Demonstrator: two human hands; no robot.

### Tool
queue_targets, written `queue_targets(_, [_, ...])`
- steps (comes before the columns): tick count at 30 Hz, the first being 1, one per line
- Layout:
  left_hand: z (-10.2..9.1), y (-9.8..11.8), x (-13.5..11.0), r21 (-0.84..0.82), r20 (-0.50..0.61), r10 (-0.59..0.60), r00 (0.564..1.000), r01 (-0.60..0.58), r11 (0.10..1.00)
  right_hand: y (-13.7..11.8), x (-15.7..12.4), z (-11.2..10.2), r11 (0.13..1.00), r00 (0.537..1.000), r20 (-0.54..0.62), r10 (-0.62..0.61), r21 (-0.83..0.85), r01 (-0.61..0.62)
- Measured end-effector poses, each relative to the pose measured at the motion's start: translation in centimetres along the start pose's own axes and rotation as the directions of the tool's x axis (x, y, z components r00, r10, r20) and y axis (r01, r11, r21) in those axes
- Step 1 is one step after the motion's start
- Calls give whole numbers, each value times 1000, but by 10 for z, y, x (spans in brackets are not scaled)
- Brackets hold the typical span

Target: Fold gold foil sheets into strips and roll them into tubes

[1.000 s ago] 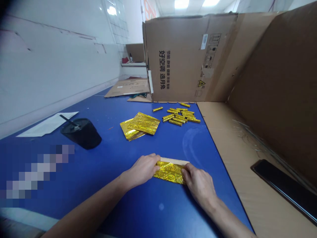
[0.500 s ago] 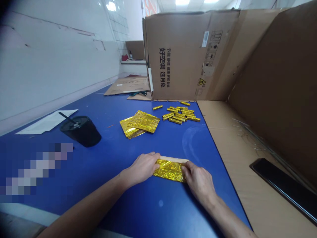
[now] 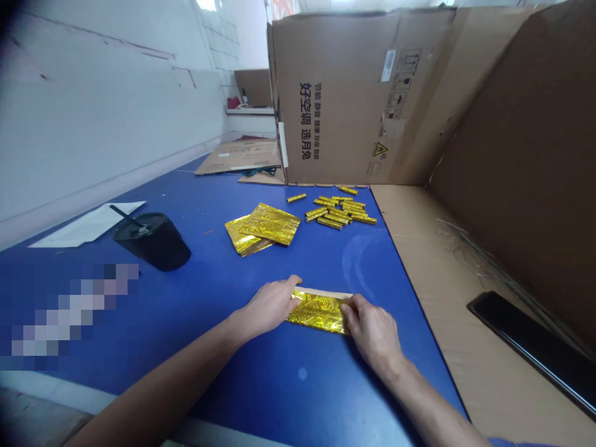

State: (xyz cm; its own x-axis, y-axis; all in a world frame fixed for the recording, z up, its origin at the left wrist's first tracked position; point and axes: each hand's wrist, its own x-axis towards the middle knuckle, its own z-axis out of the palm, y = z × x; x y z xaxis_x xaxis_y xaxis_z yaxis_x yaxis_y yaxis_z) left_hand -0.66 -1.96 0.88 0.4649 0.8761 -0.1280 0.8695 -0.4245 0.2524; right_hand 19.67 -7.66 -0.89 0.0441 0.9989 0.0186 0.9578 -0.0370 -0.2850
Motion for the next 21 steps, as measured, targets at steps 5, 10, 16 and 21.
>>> queue_targets(5, [1,-2,1,-32,-39,-25,999,23,999,3,2,5,1000,999,-38,-16,22,17])
queue_targets(10, [1,-6,2,-208,-193,50,980,-91,974,6,0,5,985,997,-66,-27,167,38])
queue_targets(16, [1,-4,7,-822,-167,10,986,-144,550,13,1,4,796,970,-239,34,594,118])
queue_targets(21, [-8,1,2,-932,-162,33,986,-164,324,17,6,0,418,980,-121,159,907,44])
